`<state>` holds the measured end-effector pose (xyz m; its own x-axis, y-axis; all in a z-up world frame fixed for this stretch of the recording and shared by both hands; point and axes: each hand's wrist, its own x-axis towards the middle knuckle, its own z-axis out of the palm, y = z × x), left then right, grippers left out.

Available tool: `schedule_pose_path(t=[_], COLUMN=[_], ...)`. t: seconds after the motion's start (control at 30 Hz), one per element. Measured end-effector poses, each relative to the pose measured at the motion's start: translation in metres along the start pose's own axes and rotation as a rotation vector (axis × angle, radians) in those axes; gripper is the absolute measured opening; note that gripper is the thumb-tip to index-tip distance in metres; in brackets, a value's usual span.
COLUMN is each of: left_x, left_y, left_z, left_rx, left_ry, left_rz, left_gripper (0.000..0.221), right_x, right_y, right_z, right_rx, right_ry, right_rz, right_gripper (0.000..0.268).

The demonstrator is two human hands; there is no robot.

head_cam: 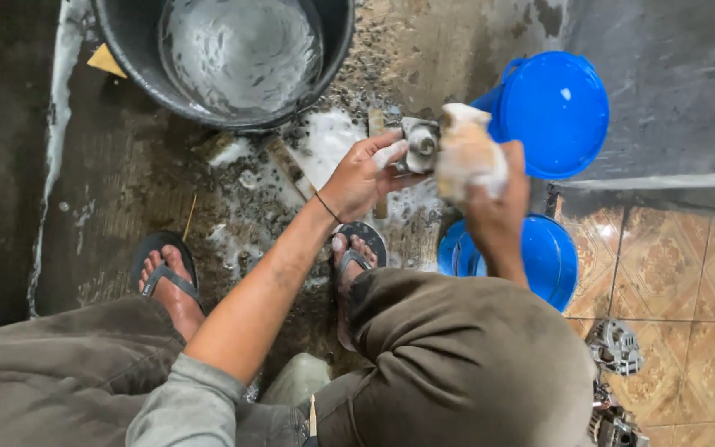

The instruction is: Washing and scrubbing various metal mechanical parts using soap, water, and a sponge

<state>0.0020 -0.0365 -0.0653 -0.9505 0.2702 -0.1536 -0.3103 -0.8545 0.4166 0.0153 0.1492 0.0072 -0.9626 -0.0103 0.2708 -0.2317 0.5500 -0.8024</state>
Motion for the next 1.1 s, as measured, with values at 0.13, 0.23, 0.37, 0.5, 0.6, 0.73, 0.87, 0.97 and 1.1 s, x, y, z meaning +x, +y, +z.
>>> schedule_pose_path(t=[0.13, 0.23, 0.37, 0.5, 0.6, 0.73, 0.87, 0.97, 1.1], left_x=[0.009, 0.003, -0.014, -0.016, -0.015, -0.005, 0.004, 0.013, 0.009], left_y=[-0.01, -0.017, -0.014, -0.031, -0.033, -0.036, -0.046, -0.055, -0.035], left_z=[-0.007, -0.019, 0.008, -0.009, -0.013, -0.028, -0.043, -0.05, -0.036], left_rx=[0.365, 0.643, 0.991, 1.131, 1.318, 1.612, 1.812, 1.914, 1.777], left_ry=[0.09, 0.157, 0.325, 0.38, 0.286, 0.157, 0.071, 0.017, 0.022], left_rz=[0.164, 0.264, 0.282, 0.238, 0.259, 0.256, 0.242, 0.259, 0.186], left_gripper=[0.022, 0.026, 0.041, 0.041, 0.036, 0.027, 0.023, 0.031, 0.03], right_x=[0.002, -0.008, -0.014, -0.022, -0.023, -0.024, -0.024, -0.024, -0.02], right_y=[0.04, 0.041, 0.059, 0.053, 0.053, 0.07, 0.087, 0.097, 0.155], right_z=[0.029, 0.043, 0.049, 0.047, 0.046, 0.048, 0.031, 0.024, 0.006], right_rx=[-0.178, -0.202, -0.03, 0.081, 0.127, 0.152, 0.181, 0.335, 0.753], right_ry=[-0.117, -0.143, -0.232, -0.302, -0.272, -0.26, -0.327, -0.327, -0.436], right_rz=[-0.242, -0.202, 0.029, 0.167, 0.267, 0.394, 0.289, 0.317, 0.446], right_gripper=[0.031, 0.032, 0.028, 0.027, 0.029, 0.045, 0.047, 0.044, 0.04])
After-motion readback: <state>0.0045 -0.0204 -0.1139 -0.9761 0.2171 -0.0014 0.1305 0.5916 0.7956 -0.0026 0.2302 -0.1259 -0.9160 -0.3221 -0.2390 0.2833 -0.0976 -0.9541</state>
